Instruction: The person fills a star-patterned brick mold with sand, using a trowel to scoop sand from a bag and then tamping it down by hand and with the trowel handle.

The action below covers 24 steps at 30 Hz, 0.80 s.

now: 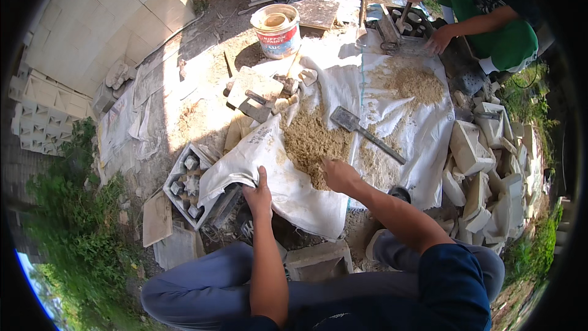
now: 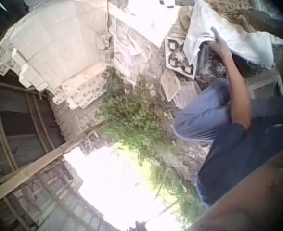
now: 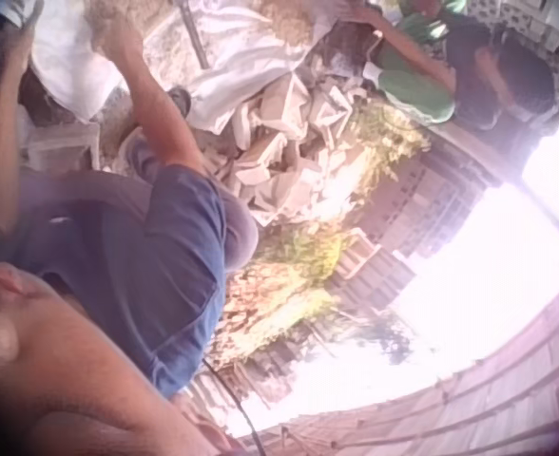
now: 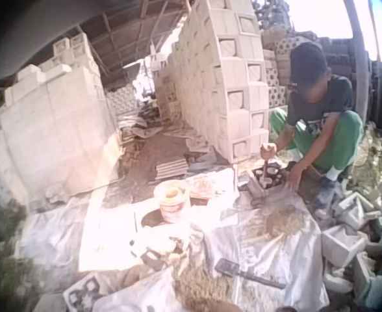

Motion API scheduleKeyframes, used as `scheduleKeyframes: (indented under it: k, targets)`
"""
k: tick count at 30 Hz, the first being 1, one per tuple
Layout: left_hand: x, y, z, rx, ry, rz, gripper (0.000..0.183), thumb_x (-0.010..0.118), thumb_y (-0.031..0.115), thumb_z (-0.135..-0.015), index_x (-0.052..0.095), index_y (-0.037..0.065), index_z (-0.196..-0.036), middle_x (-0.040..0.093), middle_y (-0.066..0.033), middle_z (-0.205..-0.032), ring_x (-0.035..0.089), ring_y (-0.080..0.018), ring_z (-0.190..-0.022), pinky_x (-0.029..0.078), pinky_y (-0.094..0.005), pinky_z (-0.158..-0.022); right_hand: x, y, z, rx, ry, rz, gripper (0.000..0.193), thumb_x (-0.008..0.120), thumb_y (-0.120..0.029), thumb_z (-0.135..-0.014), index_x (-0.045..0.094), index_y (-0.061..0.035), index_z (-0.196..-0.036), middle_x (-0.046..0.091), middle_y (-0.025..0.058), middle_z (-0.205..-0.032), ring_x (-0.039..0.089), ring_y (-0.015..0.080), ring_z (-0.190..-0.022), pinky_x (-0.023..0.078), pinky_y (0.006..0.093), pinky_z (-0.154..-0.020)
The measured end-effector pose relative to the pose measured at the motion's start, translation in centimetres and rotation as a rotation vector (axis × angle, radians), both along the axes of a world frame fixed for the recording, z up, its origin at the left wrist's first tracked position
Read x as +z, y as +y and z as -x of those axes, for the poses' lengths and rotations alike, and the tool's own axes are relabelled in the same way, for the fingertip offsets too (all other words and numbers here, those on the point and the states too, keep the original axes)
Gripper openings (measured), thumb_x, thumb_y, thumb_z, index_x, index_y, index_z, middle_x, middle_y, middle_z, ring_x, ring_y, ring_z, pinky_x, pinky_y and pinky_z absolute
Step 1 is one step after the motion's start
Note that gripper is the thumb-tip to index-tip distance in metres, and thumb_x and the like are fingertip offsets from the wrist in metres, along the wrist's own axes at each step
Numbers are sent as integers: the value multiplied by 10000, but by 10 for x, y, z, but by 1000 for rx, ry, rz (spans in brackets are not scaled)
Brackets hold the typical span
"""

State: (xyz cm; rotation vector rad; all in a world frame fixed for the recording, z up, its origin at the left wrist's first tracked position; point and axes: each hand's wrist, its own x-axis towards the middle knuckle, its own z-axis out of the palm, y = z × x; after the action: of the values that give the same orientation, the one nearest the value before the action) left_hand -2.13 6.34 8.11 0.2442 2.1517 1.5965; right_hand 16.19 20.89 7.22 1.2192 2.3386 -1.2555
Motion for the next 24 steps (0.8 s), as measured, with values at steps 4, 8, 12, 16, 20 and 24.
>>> scheduleKeyframes:
  k: [4,8,12,16,20,24]
  targets:
    - [-8,-6,10,83,34,-215,567,740,198,-938,511,-141,-1330,590,-187,-1352,564,-226,-1205,421,-353,-1036,-4,38,2,281,-60,-521,505,470,-48,-961,435,-23,-1464,672,236,-974,713,350,-847,597,431,-653]
    - [-28,-27,23,250,19,-219,488,689,175,-971,533,-139,-1310,607,-174,-1324,585,-224,-1163,441,-343,-995,4,66,6,272,-102,-501,583,446,-13,-956,363,-52,-1531,672,247,-1013,715,358,-840,590,455,-656]
    - [-47,-24,19,299,-42,-149,472,641,189,-998,531,-153,-1305,613,-199,-1313,600,-245,-1140,453,-354,-967,-92,64,-21,-89,70,-453,310,512,-120,-975,536,-30,-1270,666,268,-901,677,442,-804,549,514,-690]
    - [-51,-31,21,327,-12,-108,482,642,200,-994,537,-169,-1287,619,-227,-1309,615,-285,-1146,461,-371,-965,-94,15,-23,-272,298,-208,148,550,-138,-943,524,3,-979,628,322,-799,628,521,-830,515,559,-718]
    - [-64,-35,29,371,55,-58,491,655,247,-983,576,-159,-1246,650,-255,-1250,644,-329,-1111,479,-399,-938,-68,19,-18,-44,432,-190,155,541,-75,-933,570,-12,-1071,654,294,-832,653,483,-802,526,539,-695]
    - [-73,-41,28,379,97,103,487,672,288,-965,622,-146,-1180,685,-275,-1165,673,-370,-1060,497,-434,-896,10,47,2,102,-115,-412,370,563,-120,-943,556,-67,-1308,690,238,-879,685,424,-827,546,508,-721]
